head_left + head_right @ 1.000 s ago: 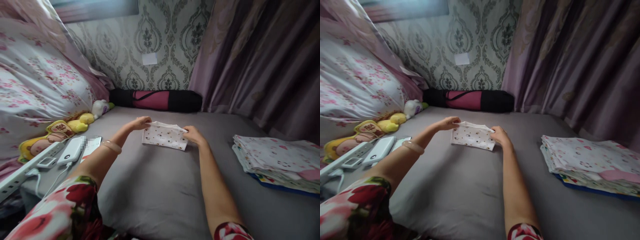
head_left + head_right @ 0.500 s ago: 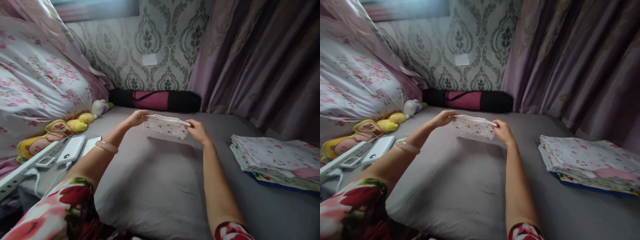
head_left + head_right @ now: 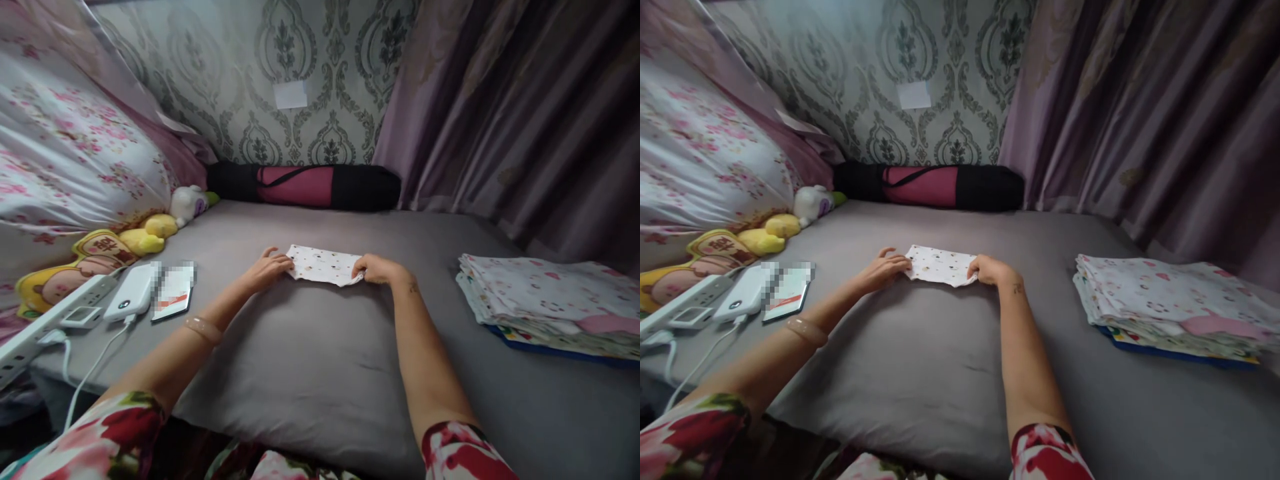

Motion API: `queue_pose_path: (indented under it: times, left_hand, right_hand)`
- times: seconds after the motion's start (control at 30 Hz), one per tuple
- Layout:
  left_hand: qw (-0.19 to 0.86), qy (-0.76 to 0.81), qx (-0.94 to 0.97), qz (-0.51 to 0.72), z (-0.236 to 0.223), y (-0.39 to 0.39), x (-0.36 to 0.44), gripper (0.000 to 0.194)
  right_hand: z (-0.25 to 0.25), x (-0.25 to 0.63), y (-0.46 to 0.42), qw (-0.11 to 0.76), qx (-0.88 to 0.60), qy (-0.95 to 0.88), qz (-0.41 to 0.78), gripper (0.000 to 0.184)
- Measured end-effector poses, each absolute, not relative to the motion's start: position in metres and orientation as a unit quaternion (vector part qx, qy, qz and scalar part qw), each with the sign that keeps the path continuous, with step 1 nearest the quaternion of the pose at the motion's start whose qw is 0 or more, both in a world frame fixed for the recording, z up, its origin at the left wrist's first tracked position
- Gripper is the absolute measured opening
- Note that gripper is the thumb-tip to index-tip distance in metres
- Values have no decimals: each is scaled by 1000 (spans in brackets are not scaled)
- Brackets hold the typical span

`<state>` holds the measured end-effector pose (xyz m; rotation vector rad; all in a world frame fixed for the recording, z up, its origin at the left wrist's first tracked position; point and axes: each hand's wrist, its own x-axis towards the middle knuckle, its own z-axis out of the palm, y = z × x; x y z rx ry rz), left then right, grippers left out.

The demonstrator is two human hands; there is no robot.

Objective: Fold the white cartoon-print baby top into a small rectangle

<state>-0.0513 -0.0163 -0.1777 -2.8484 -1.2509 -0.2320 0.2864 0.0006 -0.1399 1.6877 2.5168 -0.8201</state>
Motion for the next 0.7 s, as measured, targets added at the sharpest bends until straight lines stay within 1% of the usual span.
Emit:
queue_pose_path:
  times: [0.13, 0.23, 0.3, 0.4, 0.47, 0.57, 0.7]
  left_hand:
    - [-23, -399, -914, -62, -172, -18, -58, 55]
    - [-34, -433, -899, -64, -170, -18, -54, 50]
    - [-22, -472, -877, -87, -172, -17, -42, 46]
    - [6, -504, -853, -134, -177, -18, -13, 45]
    - [15, -494, -859, -136, -182, -18, 10, 45]
    - [22, -496, -861, -109, -189, -16, 36, 48]
    - [35, -503, -859, -89, -199, -8, 44, 51]
  right_hand:
    - [-139, 287, 3, 27, 530, 798, -286, 43]
    - [-139, 284, 4, 21, 551, 789, -270, 37]
    - [-140, 275, 3, -1, 567, 789, -236, 36]
    - [-146, 246, -4, -62, 567, 807, -154, 41]
    - [-156, 224, -11, -96, 546, 827, -96, 46]
    - [-174, 198, -20, -113, 525, 843, -42, 52]
    - [-191, 192, -22, -120, 538, 834, -17, 57]
